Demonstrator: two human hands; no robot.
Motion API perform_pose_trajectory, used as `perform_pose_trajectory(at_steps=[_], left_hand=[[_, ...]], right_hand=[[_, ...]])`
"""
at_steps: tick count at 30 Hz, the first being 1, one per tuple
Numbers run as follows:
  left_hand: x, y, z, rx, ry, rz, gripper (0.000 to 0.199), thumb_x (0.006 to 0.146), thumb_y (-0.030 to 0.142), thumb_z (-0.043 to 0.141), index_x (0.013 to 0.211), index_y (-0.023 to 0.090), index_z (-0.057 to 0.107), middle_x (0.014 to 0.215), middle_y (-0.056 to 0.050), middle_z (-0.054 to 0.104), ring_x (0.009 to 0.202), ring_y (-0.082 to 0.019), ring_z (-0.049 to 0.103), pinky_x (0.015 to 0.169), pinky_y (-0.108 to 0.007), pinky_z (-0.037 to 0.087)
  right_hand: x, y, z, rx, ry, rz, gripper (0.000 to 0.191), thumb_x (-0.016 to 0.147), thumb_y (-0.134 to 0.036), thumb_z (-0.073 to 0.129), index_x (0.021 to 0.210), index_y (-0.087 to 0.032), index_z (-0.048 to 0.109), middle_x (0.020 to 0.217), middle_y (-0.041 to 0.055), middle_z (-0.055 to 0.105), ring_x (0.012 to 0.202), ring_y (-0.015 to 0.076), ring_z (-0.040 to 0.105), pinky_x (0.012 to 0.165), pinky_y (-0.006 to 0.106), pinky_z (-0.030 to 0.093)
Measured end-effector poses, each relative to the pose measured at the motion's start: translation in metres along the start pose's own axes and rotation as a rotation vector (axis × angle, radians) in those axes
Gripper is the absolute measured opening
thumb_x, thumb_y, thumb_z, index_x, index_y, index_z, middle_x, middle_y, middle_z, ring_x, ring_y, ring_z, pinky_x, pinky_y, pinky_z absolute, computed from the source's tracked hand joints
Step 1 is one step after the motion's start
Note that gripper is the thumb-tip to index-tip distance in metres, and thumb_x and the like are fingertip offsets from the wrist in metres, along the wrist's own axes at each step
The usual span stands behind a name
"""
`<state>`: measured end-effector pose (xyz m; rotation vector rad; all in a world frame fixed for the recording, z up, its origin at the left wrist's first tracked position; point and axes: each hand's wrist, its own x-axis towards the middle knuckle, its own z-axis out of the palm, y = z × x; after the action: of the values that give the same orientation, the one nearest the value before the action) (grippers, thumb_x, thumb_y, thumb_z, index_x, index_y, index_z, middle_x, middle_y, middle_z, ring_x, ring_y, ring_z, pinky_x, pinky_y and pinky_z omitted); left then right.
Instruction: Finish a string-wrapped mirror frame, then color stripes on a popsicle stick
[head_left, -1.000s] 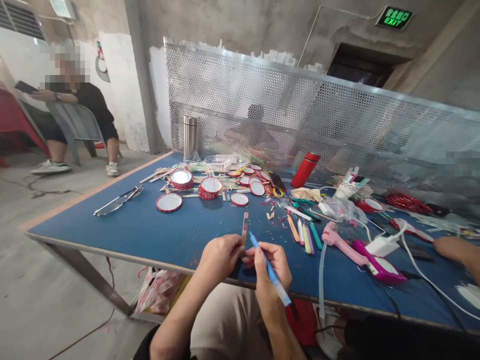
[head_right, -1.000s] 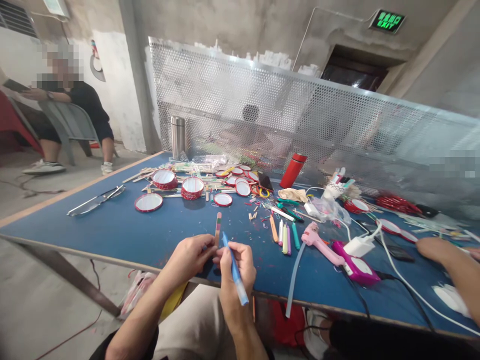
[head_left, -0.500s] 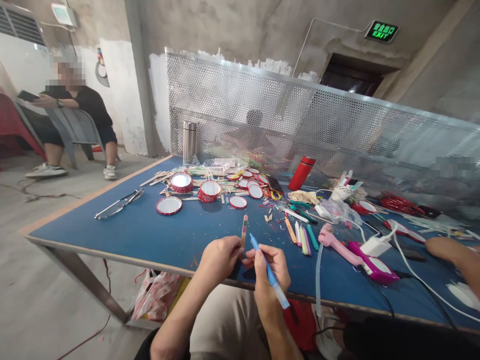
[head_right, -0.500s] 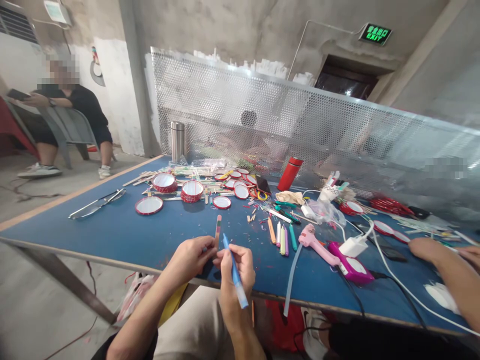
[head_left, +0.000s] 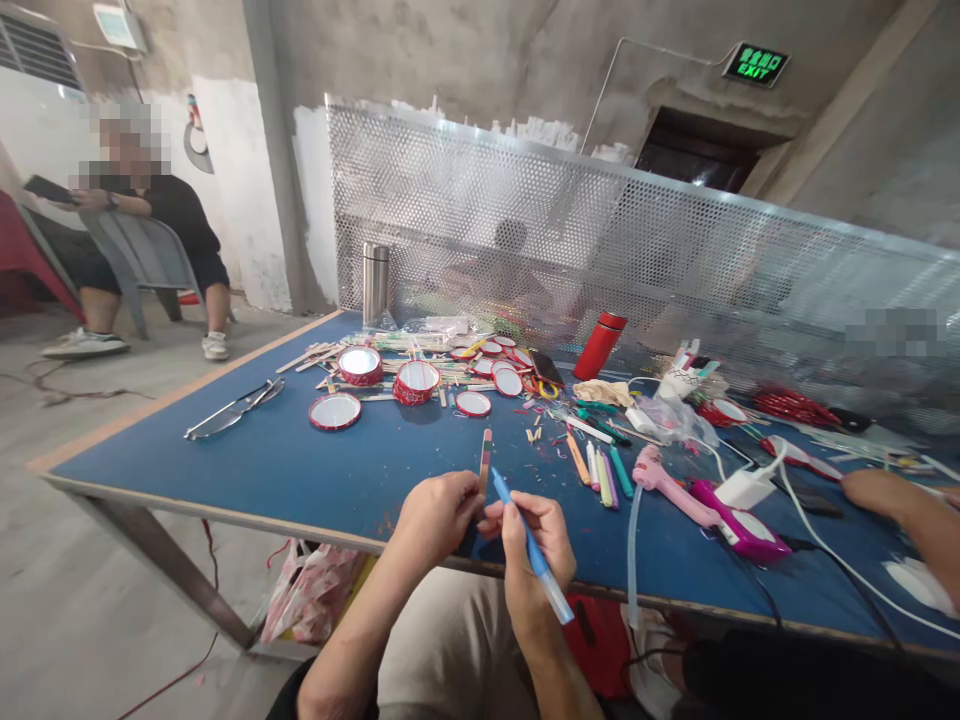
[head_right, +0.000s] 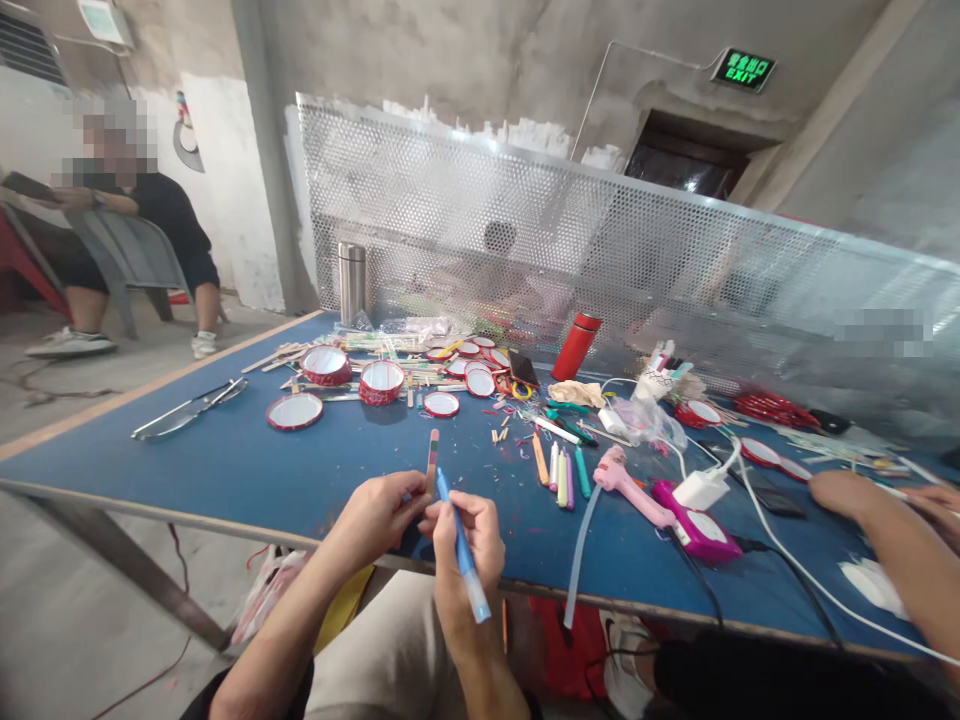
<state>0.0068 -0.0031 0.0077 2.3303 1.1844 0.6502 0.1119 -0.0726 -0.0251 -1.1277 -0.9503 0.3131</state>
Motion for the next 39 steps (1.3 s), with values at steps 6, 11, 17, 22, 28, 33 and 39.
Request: perform_pose_trajectory(at_steps=[6,11,17,22,28,33,39], left_hand=[[0.001,-0.001,0.0,-0.044,-0.01,0.019,0.018,0.088,0.023,0.049,0.076,0.021,0.063,0.074,0.001,0.068,0.068,-0.012,0.06,0.061,-0.019,0.036],[0.0,0.002,-0.004,-0.006,-0.043,-0.015,0.019,0.087,0.022,0.051,0.072,0.02,0.061,0.068,0.002,0.065,0.063,-0.012,0.057,0.058,-0.019,0.033],[0.0,0.0,-0.002,-0.026,-0.02,0.007,0.018,0.088,0.022,0.051,0.075,0.02,0.062,0.071,0.002,0.067,0.066,-0.012,0.058,0.06,-0.019,0.035],[0.002,0.0,-0.003,-0.037,-0.04,0.02,0.016,0.088,0.022,0.052,0.075,0.02,0.062,0.072,0.002,0.066,0.066,-0.011,0.057,0.06,-0.019,0.033],[0.001,-0.001,-0.002,-0.032,-0.028,0.004,0.018,0.087,0.022,0.052,0.072,0.02,0.062,0.067,0.003,0.064,0.062,-0.011,0.054,0.058,-0.019,0.032],[0.002,-0.003,0.0,-0.061,-0.016,0.035,0.017,0.089,0.024,0.052,0.076,0.02,0.063,0.073,0.002,0.066,0.067,-0.011,0.057,0.061,-0.018,0.033],[0.002,0.001,-0.003,-0.017,-0.033,-0.015,0.018,0.086,0.021,0.054,0.069,0.019,0.06,0.066,0.003,0.063,0.061,-0.011,0.052,0.057,-0.02,0.03]], right_hand=[[0.001,0.008,0.001,0.01,-0.055,0.013,0.017,0.086,-0.035,0.061,0.092,-0.019,0.059,0.07,0.0005,0.07,0.053,0.0134,0.066,0.054,0.026,0.058],[0.002,0.0,0.003,-0.008,0.043,0.017,0.015,0.087,-0.032,0.06,0.091,-0.018,0.059,0.069,0.0002,0.069,0.052,0.012,0.065,0.053,0.024,0.056],[-0.004,0.005,0.0,0.019,-0.037,-0.028,0.013,0.086,-0.03,0.061,0.094,-0.019,0.06,0.074,0.001,0.07,0.056,0.0128,0.066,0.057,0.026,0.057],[-0.001,0.001,0.003,-0.009,0.028,0.011,0.016,0.086,-0.032,0.06,0.092,-0.018,0.059,0.07,0.0008,0.07,0.053,0.0126,0.066,0.054,0.025,0.056],[-0.003,0.002,-0.001,0.023,0.028,-0.024,0.013,0.087,-0.03,0.059,0.094,-0.019,0.059,0.075,0.0001,0.07,0.059,0.0121,0.067,0.059,0.025,0.056],[-0.004,0.008,0.002,0.03,-0.021,-0.01,0.014,0.086,-0.03,0.062,0.093,-0.018,0.06,0.072,0.0002,0.07,0.056,0.0123,0.066,0.057,0.025,0.057],[0.001,-0.005,0.003,0.055,0.119,0.05,0.019,0.086,-0.034,0.062,0.092,-0.017,0.057,0.069,-0.0003,0.069,0.052,0.0121,0.064,0.054,0.025,0.054]])
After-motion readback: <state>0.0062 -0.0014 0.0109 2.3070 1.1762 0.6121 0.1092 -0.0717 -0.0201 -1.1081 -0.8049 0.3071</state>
